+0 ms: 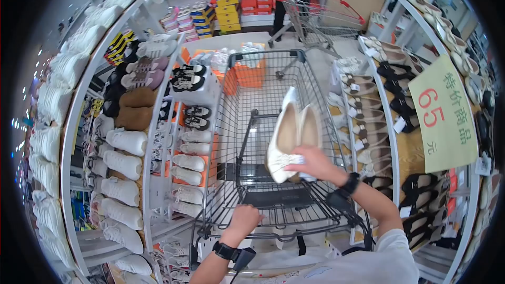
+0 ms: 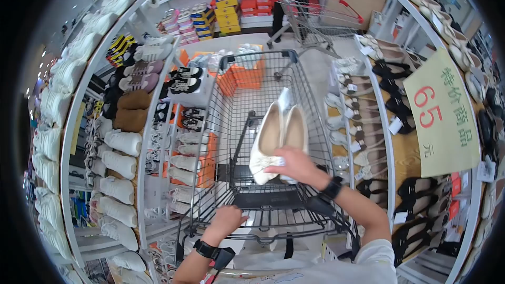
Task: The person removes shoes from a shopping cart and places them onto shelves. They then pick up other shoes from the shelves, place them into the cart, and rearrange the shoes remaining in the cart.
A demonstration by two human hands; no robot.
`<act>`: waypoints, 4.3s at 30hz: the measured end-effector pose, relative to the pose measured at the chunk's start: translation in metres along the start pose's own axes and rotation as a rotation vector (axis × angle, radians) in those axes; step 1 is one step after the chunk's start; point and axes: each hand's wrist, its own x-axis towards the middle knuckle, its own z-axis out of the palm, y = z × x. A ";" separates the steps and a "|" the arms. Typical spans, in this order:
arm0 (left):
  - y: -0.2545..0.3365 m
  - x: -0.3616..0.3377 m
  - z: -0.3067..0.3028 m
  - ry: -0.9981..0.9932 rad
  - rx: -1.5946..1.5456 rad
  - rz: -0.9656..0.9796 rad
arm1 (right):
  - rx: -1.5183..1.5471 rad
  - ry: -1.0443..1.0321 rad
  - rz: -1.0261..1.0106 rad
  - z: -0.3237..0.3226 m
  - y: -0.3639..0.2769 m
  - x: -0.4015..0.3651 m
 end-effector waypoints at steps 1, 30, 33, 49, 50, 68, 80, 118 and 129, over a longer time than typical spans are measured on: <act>0.001 0.000 0.001 -0.004 -0.008 0.005 | -0.017 -0.059 -0.040 0.033 0.013 0.018; 0.025 -0.002 -0.012 -0.078 0.043 -0.061 | -0.556 0.260 0.228 0.244 0.177 0.066; 0.025 -0.001 -0.009 -0.052 0.039 -0.057 | -0.671 0.212 0.088 0.250 0.209 0.062; 0.018 -0.009 0.004 0.037 -0.097 -0.016 | -0.224 -0.482 -0.012 0.138 0.150 0.008; 0.017 -0.009 0.004 0.008 -0.101 -0.010 | -0.232 -0.492 -0.013 0.119 0.133 -0.003; 0.008 -0.012 0.016 0.059 -0.310 -0.195 | 0.253 -0.753 -0.033 0.040 -0.072 -0.138; -0.021 -0.097 -0.077 0.592 -0.481 -0.152 | 0.051 -0.812 -0.325 0.068 -0.094 -0.109; -0.424 -0.288 -0.032 0.879 -0.431 -0.956 | 0.051 -0.569 -0.083 0.117 -0.164 -0.055; -0.347 -0.265 -0.112 1.126 -0.358 -0.736 | 0.089 -0.550 -0.133 0.123 -0.137 -0.065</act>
